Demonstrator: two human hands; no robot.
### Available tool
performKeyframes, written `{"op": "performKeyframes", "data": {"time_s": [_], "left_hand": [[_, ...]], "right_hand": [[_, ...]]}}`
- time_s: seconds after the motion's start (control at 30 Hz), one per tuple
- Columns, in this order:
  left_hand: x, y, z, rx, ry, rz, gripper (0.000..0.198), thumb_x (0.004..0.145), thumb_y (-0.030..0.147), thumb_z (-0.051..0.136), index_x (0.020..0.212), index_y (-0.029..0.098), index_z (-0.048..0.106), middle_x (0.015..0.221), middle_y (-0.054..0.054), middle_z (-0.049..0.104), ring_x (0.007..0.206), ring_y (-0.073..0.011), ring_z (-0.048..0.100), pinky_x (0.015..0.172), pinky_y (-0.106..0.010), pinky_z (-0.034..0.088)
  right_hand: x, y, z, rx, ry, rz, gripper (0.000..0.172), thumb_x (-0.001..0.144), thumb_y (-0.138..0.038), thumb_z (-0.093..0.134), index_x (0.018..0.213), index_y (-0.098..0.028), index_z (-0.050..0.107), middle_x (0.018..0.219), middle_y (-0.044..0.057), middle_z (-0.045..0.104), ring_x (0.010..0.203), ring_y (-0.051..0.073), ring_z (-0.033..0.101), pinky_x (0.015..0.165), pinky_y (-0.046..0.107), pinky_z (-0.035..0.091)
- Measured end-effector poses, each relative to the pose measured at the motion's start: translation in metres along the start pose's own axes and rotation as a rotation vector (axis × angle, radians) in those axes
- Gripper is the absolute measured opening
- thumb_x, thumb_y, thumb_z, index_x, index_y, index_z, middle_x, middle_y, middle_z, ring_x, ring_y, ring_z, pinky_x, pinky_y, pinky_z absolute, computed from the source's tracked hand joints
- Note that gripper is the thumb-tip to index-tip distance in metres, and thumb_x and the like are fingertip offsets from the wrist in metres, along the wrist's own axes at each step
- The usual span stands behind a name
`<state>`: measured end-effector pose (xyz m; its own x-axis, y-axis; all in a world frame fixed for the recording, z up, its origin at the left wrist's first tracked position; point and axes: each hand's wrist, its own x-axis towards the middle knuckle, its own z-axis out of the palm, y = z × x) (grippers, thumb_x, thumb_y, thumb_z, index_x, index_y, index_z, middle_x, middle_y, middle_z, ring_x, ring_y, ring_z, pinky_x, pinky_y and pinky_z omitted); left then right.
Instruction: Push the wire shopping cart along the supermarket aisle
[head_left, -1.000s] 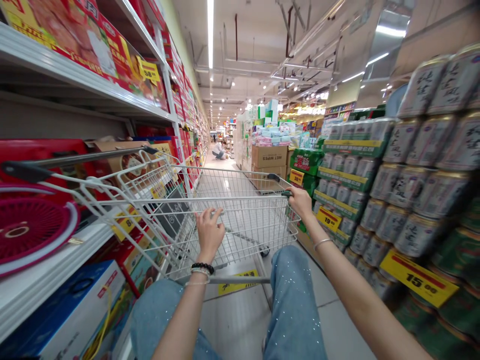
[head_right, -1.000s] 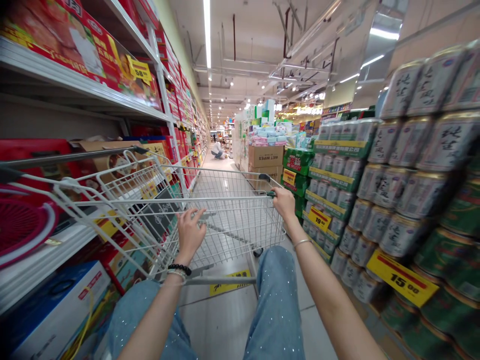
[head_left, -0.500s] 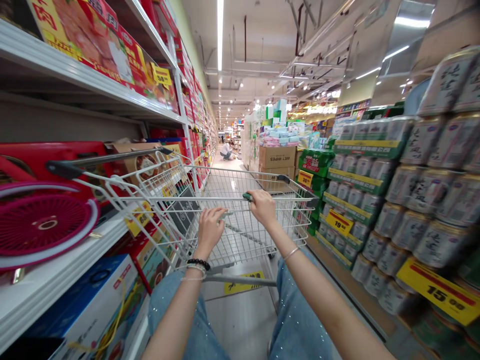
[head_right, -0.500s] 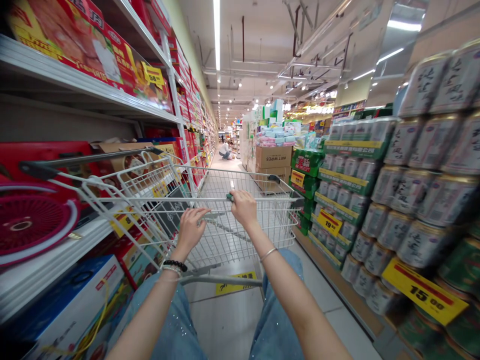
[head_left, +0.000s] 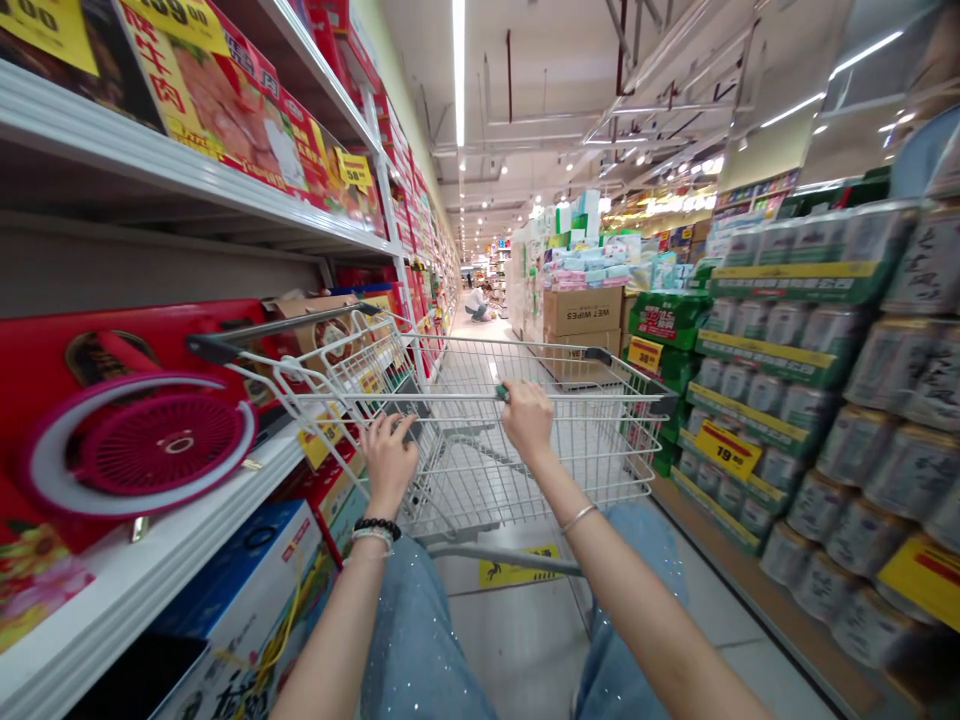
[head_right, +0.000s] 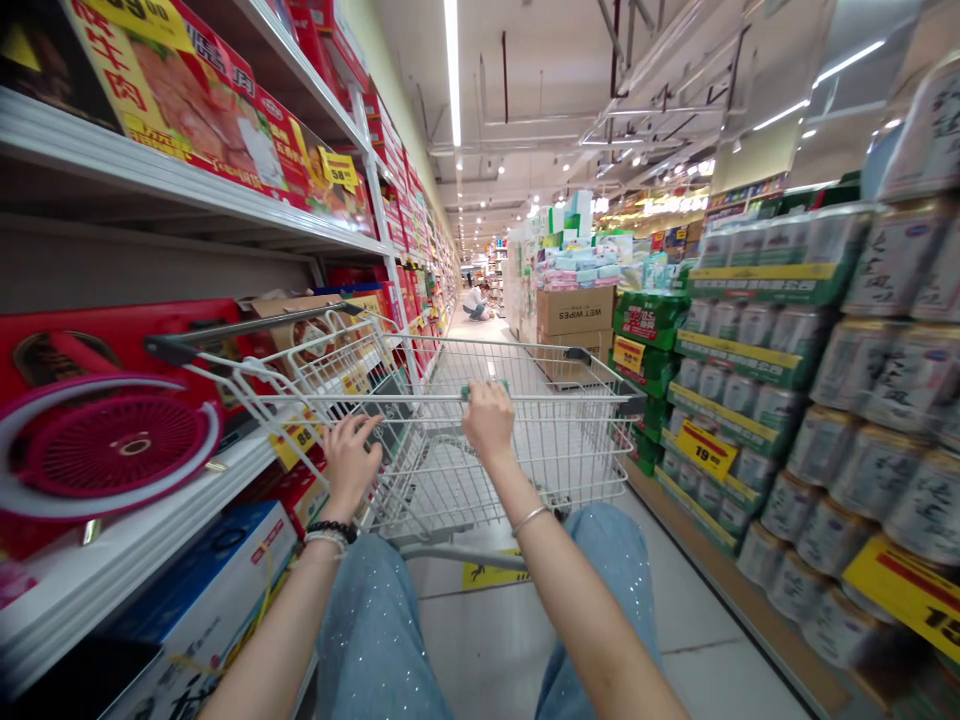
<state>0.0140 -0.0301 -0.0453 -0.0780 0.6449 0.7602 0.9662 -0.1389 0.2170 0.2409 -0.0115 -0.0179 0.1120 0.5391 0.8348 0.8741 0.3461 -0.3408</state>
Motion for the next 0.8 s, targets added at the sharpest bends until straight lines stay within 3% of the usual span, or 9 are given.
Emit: {"op": "performKeyframes", "data": {"time_s": [0.13,0.23,0.3,0.4,0.63,0.73,0.8], "left_hand": [[0.000,0.005,0.002,-0.009,0.027,-0.014,0.041,0.076,0.015,0.053,0.112,0.023,0.071,0.120,-0.008,0.066,0.128,-0.0300,0.047,0.120,-0.053,0.022],[-0.001,0.004,0.001,-0.026,0.022,-0.018,0.041,0.077,0.015,0.054,0.113,0.024,0.070,0.121,-0.008,0.066,0.128,-0.0296,0.047,0.119,-0.055,0.021],[-0.002,0.003,-0.002,-0.037,0.014,-0.011,0.040,0.078,0.014,0.053,0.112,0.026,0.070,0.121,-0.007,0.067,0.127,-0.0286,0.048,0.119,-0.057,0.019],[-0.001,0.002,-0.005,-0.043,-0.003,0.000,0.039,0.080,0.014,0.051,0.112,0.027,0.070,0.122,-0.007,0.067,0.126,-0.0278,0.050,0.120,-0.058,0.016],[0.002,0.006,-0.004,-0.069,-0.032,-0.025,0.041,0.080,0.014,0.050,0.113,0.027,0.071,0.121,-0.005,0.067,0.125,-0.0278,0.049,0.120,-0.056,0.015],[0.004,0.009,0.001,-0.080,-0.009,-0.032,0.039,0.078,0.013,0.051,0.109,0.026,0.072,0.118,-0.006,0.068,0.122,-0.0276,0.050,0.120,-0.055,0.018],[0.006,0.011,0.004,-0.082,0.004,-0.034,0.038,0.077,0.013,0.053,0.107,0.025,0.073,0.116,-0.006,0.069,0.121,-0.0279,0.051,0.120,-0.055,0.019]], "right_hand": [[-0.002,-0.064,0.031,0.051,-0.081,-0.285,0.045,0.085,-0.007,0.046,0.128,-0.012,0.060,0.133,0.015,0.062,0.125,0.029,0.055,0.110,0.044,0.040],[-0.002,-0.080,0.042,0.089,-0.115,-0.393,0.047,0.089,-0.009,0.044,0.135,-0.013,0.055,0.140,0.015,0.056,0.131,0.029,0.051,0.111,0.047,0.040],[-0.003,-0.070,0.040,0.105,-0.124,-0.446,0.049,0.091,-0.008,0.043,0.137,-0.016,0.054,0.143,0.012,0.054,0.134,0.027,0.048,0.114,0.047,0.039],[-0.006,-0.032,0.028,0.088,-0.116,-0.488,0.053,0.090,-0.005,0.041,0.138,-0.022,0.054,0.144,0.006,0.053,0.137,0.024,0.046,0.116,0.045,0.037],[-0.025,0.069,-0.002,0.014,-0.019,-0.378,0.056,0.091,-0.001,0.034,0.137,-0.025,0.056,0.144,0.003,0.053,0.141,0.022,0.041,0.118,0.048,0.035],[-0.030,0.076,0.006,0.011,0.037,-0.331,0.056,0.093,-0.002,0.032,0.138,-0.024,0.055,0.144,0.004,0.054,0.142,0.022,0.039,0.118,0.050,0.035],[-0.031,0.060,0.019,0.025,0.051,-0.319,0.056,0.093,-0.001,0.031,0.139,-0.023,0.053,0.145,0.005,0.052,0.143,0.023,0.037,0.118,0.051,0.034]]}}
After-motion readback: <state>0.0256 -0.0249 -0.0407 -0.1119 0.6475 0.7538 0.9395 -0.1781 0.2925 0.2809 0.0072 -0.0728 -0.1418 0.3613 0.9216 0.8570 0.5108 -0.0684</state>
